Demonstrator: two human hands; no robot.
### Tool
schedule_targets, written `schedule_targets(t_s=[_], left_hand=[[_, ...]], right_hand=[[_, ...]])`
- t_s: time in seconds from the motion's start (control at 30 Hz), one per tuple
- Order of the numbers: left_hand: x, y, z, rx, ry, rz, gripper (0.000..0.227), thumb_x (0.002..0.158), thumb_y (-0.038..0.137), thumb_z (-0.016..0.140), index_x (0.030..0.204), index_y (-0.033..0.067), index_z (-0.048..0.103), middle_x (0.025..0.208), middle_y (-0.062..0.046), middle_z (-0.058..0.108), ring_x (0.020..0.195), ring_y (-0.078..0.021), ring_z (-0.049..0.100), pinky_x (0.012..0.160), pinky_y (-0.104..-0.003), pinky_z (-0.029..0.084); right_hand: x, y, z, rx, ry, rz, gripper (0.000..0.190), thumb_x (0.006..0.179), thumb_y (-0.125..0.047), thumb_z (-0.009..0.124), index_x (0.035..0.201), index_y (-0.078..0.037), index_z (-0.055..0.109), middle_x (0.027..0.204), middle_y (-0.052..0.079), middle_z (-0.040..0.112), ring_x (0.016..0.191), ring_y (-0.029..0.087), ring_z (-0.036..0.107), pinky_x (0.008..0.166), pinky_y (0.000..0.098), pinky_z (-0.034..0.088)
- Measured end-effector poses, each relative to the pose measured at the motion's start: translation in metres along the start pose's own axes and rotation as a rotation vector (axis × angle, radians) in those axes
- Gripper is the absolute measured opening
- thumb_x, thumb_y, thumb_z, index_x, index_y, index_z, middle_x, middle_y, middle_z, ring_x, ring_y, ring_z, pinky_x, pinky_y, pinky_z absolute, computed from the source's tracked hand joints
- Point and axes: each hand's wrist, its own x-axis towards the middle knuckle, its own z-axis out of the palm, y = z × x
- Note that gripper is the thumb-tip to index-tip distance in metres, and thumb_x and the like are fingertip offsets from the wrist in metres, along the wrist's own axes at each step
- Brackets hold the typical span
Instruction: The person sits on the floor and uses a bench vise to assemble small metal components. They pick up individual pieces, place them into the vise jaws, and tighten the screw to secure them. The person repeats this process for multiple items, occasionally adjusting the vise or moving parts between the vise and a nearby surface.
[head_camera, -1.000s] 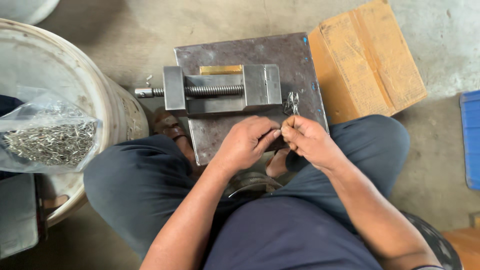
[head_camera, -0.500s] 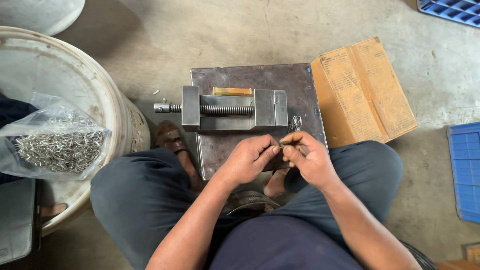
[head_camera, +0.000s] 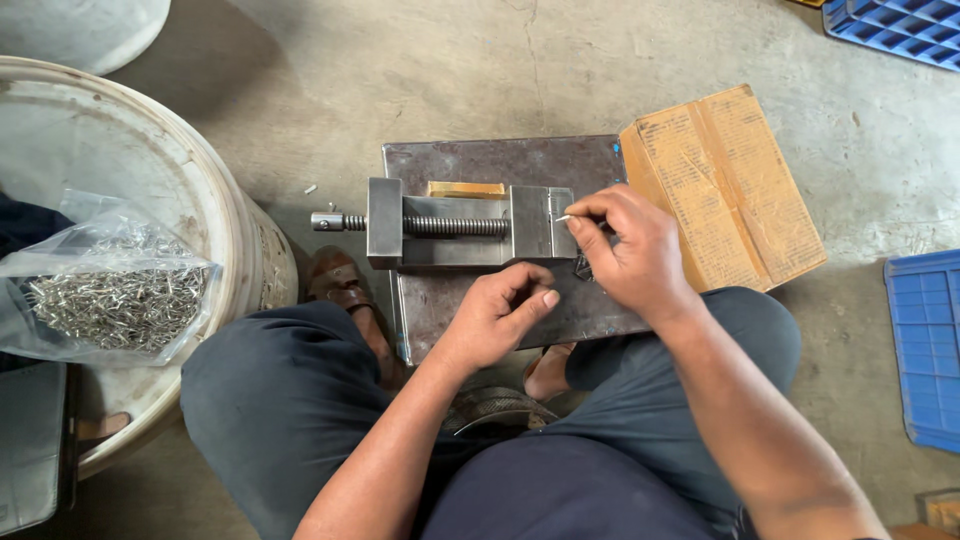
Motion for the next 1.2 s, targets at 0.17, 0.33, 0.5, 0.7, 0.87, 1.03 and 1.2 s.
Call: schedule_targets(t_s=[0.17,0.33,0.5,0.7,0.87,1.03,1.2], left_hand=[[0.000,-0.001,-0.001,0.040,0.008,0.009,0.022,0.097,0.018,0.071,0.109,0.0000,0.066,0.075,0.005,0.056,0.068,-0.0033,0.048,0.061,-0.024,0.046],[0.000,0.001,0.000,0.008,0.005,-0.002,0.022,0.097,0.018,0.071,0.110,0.0006,0.066,0.077,0.005,0.057,0.070,-0.0033,0.049,0.062,-0.024,0.047],[0.002,0.001,-0.002,0.079,0.017,0.034,0.021,0.097,0.017,0.072,0.109,0.0003,0.066,0.078,0.004,0.058,0.072,-0.0033,0.050,0.063,-0.024,0.047],[0.001,-0.008,0.003,0.047,0.000,0.015,0.018,0.099,0.014,0.069,0.110,0.0000,0.065,0.079,0.004,0.057,0.071,-0.0031,0.049,0.063,-0.023,0.046],[0.002,-0.003,0.005,0.021,-0.006,0.008,0.017,0.099,0.011,0.068,0.110,-0.0013,0.065,0.081,0.005,0.058,0.074,-0.0030,0.050,0.066,-0.022,0.046],[0.002,-0.001,0.008,0.080,-0.004,0.032,0.017,0.100,0.012,0.069,0.110,-0.0009,0.065,0.083,0.004,0.060,0.077,-0.0035,0.052,0.069,-0.022,0.047],[0.002,-0.002,0.010,0.091,0.003,-0.015,0.018,0.099,0.013,0.070,0.110,-0.0001,0.065,0.083,0.004,0.060,0.076,-0.0037,0.052,0.068,-0.021,0.047]], right_hand=[[0.015,-0.007,-0.001,-0.058,-0.092,-0.041,0.007,0.095,-0.007,0.074,0.100,-0.003,0.072,0.093,0.009,0.069,0.080,0.024,0.068,0.069,0.0336,0.052],[0.018,-0.010,-0.002,-0.070,-0.130,-0.062,0.007,0.095,-0.008,0.074,0.100,-0.004,0.073,0.095,0.009,0.070,0.080,0.023,0.069,0.067,0.0331,0.053],[0.009,0.005,-0.004,-0.059,-0.091,-0.118,0.012,0.099,-0.007,0.073,0.110,-0.004,0.073,0.100,0.009,0.069,0.087,0.023,0.067,0.075,0.0321,0.053],[-0.049,0.050,-0.022,0.026,-0.120,0.264,0.012,0.096,-0.006,0.073,0.107,-0.002,0.075,0.090,0.007,0.066,0.067,0.013,0.057,0.063,0.0275,0.045],[-0.090,0.066,-0.021,0.090,-0.117,0.363,0.012,0.095,-0.008,0.073,0.106,-0.002,0.074,0.089,0.005,0.064,0.070,0.010,0.059,0.065,0.0265,0.049],[-0.091,0.065,-0.020,-0.034,-0.133,0.268,0.015,0.090,-0.011,0.078,0.105,-0.006,0.076,0.087,0.006,0.065,0.065,0.016,0.060,0.062,0.0309,0.048],[-0.084,0.061,-0.022,-0.081,-0.161,0.191,0.015,0.090,-0.016,0.078,0.103,-0.010,0.076,0.086,0.006,0.064,0.073,0.022,0.065,0.066,0.0343,0.051]])
